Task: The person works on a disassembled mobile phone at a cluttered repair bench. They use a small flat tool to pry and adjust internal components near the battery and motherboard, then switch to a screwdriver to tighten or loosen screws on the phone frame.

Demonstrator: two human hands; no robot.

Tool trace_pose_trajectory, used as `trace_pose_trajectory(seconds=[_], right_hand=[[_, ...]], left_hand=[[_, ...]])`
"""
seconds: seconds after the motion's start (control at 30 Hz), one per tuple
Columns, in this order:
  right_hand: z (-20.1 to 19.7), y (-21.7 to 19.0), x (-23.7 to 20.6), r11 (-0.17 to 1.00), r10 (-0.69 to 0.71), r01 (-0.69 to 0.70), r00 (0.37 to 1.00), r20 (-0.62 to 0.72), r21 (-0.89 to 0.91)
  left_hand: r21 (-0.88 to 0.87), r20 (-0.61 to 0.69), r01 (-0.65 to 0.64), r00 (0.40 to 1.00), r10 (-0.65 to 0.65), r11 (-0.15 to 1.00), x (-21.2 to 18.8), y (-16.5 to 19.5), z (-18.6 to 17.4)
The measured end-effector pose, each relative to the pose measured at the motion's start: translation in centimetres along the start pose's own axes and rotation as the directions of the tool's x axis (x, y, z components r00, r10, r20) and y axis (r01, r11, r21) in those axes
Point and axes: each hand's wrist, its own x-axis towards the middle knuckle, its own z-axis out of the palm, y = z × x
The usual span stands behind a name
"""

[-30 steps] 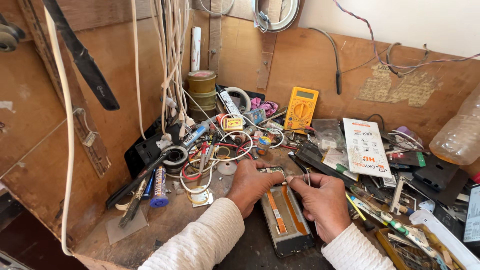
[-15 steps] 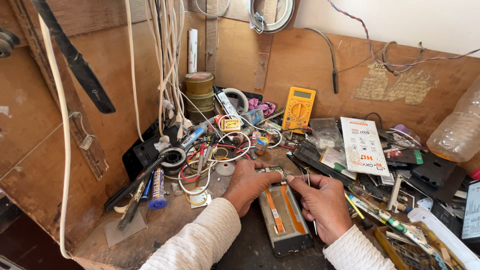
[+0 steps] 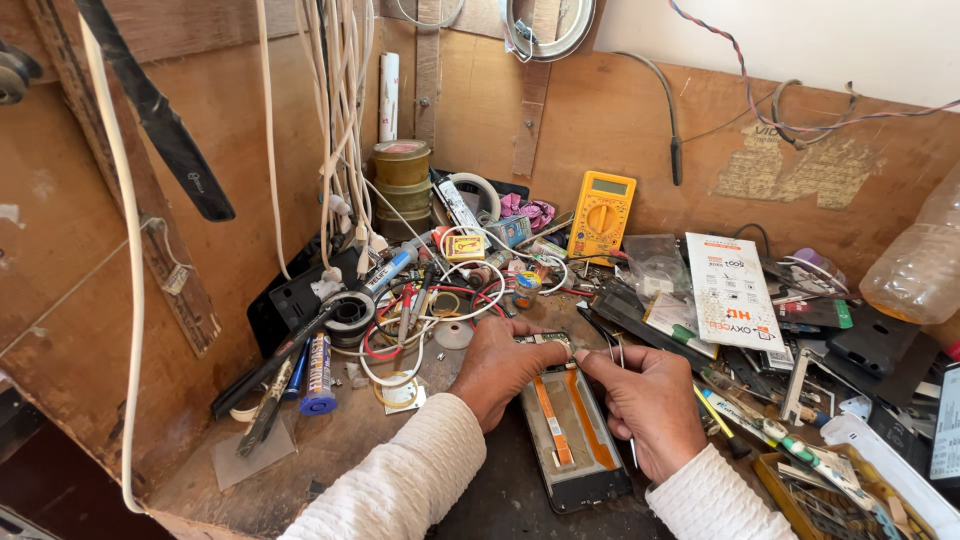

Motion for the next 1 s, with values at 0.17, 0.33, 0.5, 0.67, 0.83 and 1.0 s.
trace_pose_trajectory(seconds=[0.17, 0.33, 0.5, 0.67, 0.83, 1.0], right_hand=[[0.2, 0.0, 0.1, 1.0, 0.006, -0.006, 1.0, 0.006, -0.002], [0.3, 0.1, 0.0, 1.0, -0.007, 0.007, 1.0, 0.006, -0.011], [0.2, 0.3, -0.2, 1.0, -0.002, 0.002, 1.0, 0.01, -0.003], [-0.4, 0.5, -0.3, 0.999, -0.013, 0.013, 1.0, -0.003, -0.03], [-1.5, 0.0, -1.4, 1.0, -0.012, 0.012, 1.0, 0.008, -0.023], [-2.9, -1.1, -3.5, 0.995, -0.024, 0.02, 0.999, 0.044, 0.095]], left_hand=[[-0.031, -0.001, -0.002, 1.0, 0.002, 1.0, 0.2, -0.2, -0.3], [-0.036, 0.002, 0.003, 1.0, -0.003, 0.999, 0.2, -0.3, -0.4], [-0.011, -0.01, 0.011, 1.0, -0.011, 1.0, 0.1, -0.6, -0.2], [0.01, -0.032, 0.021, 0.999, -0.021, 1.0, 0.0, -1.0, 0.4], [0.001, -0.028, 0.017, 0.999, -0.017, 1.0, -0.9, -0.4, 1.3], [0.012, -0.011, -0.015, 1.0, 0.015, 1.0, -2.6, 0.4, 1.2]])
